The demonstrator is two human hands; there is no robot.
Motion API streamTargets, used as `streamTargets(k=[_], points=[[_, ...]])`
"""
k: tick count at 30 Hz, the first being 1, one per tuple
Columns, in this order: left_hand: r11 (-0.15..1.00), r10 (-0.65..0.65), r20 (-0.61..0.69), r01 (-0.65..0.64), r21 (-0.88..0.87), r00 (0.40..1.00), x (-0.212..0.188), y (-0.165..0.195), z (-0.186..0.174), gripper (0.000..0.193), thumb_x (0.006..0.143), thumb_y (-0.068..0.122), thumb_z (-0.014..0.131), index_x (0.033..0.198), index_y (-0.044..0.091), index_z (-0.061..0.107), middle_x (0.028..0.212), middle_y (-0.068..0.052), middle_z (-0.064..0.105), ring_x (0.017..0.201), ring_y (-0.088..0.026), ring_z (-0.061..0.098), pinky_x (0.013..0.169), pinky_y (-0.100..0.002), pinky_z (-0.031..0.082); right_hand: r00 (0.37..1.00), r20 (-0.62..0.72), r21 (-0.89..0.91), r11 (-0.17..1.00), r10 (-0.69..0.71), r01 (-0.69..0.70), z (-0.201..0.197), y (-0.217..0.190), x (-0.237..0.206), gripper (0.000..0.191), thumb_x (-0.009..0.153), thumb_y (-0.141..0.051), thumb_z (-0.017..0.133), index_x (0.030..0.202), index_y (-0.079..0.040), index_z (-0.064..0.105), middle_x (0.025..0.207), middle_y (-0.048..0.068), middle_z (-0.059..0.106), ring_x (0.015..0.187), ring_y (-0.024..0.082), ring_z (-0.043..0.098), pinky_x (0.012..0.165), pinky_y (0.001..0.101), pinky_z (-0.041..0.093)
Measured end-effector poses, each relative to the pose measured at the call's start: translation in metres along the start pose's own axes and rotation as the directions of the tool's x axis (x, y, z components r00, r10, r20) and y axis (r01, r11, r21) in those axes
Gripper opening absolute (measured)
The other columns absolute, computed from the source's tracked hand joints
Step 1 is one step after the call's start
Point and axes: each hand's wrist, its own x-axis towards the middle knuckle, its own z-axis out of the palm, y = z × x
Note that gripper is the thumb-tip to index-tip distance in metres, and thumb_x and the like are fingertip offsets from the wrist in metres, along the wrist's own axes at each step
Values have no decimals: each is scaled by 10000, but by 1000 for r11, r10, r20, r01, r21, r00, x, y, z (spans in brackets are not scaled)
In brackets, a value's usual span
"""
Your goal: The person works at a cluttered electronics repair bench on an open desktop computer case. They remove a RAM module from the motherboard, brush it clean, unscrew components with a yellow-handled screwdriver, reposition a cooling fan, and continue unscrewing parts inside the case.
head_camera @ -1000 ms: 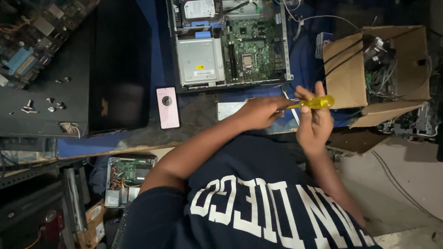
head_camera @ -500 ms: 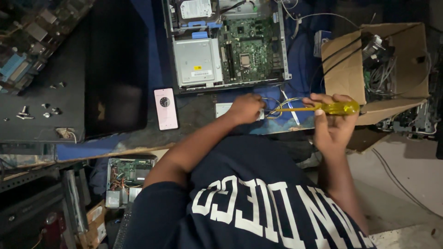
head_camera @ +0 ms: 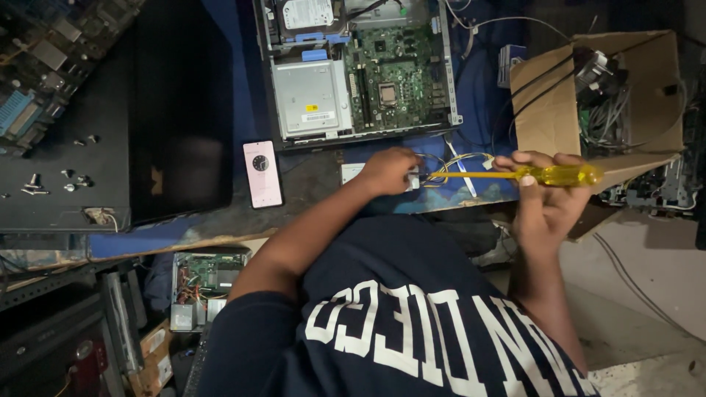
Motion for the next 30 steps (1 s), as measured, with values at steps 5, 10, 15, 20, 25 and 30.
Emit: streamTargets(k=[5, 10, 15, 20, 25, 30], points=[[979, -77, 88, 92, -179, 993, -2, -8, -2, 246, 774, 170, 777, 1001, 77, 753, 979, -135, 748, 942, -315, 732, 816, -416, 575, 1000, -27, 9, 1000, 3, -2, -4, 2, -3, 350, 1171, 68, 494, 1436, -32, 288, 1286, 247, 619, 1149, 317, 697, 1113, 470, 566], [982, -42, 44, 49, -183, 998, -15, -15, -2, 201, 827, 110, 724, 1019, 97, 783, 980, -157, 753, 929, -342, 725, 812, -432, 568, 999, -36, 25, 1000, 11, -11, -17, 2, -6, 362, 1199, 51, 543, 1445, -40, 294, 1252, 231, 608, 1137, 343, 695, 1069, 478, 557], [992, -102, -241, 80, -102, 965, -65, -9, -42, 177, 865, 64, 719, 1036, 73, 764, 1041, -148, 755, 996, -343, 721, 874, -437, 559, 992, -130, 112, 993, -7, 21, -26, 0, 0, 483, 1143, 59, 586, 1486, -48, 264, 1229, 222, 624, 1087, 347, 684, 1035, 508, 572], [987, -60, -702, 147, 65, 709, -182, 31, -138, 246, 879, -36, 684, 1091, 68, 753, 1115, -120, 762, 1041, -306, 733, 931, -399, 571, 986, -137, 82, 993, 93, -82, -29, -2, 9, 185, 1153, 41, 485, 1334, 74, 492, 1184, 194, 604, 1083, 303, 667, 1068, 477, 578], [888, 58, -923, 402, 222, 381, -279, 58, -221, 242, 975, -160, 697, 1119, 34, 720, 1166, -111, 758, 1082, -245, 759, 952, -349, 600, 994, -59, 63, 994, 88, -84, -24, 6, 18, 190, 1160, 59, 422, 1317, 91, 524, 1220, 181, 572, 1114, 284, 642, 1085, 452, 556], [792, -52, -961, 597, 126, 271, -319, 23, -264, 174, 979, -169, 701, 1039, -6, 695, 1105, -132, 710, 921, -205, 708, 784, -273, 597, 999, -2, -5, 998, 55, -55, -19, 5, 26, 196, 1151, 37, 403, 1308, 87, 510, 1239, 208, 605, 1116, 277, 645, 1122, 474, 597]])
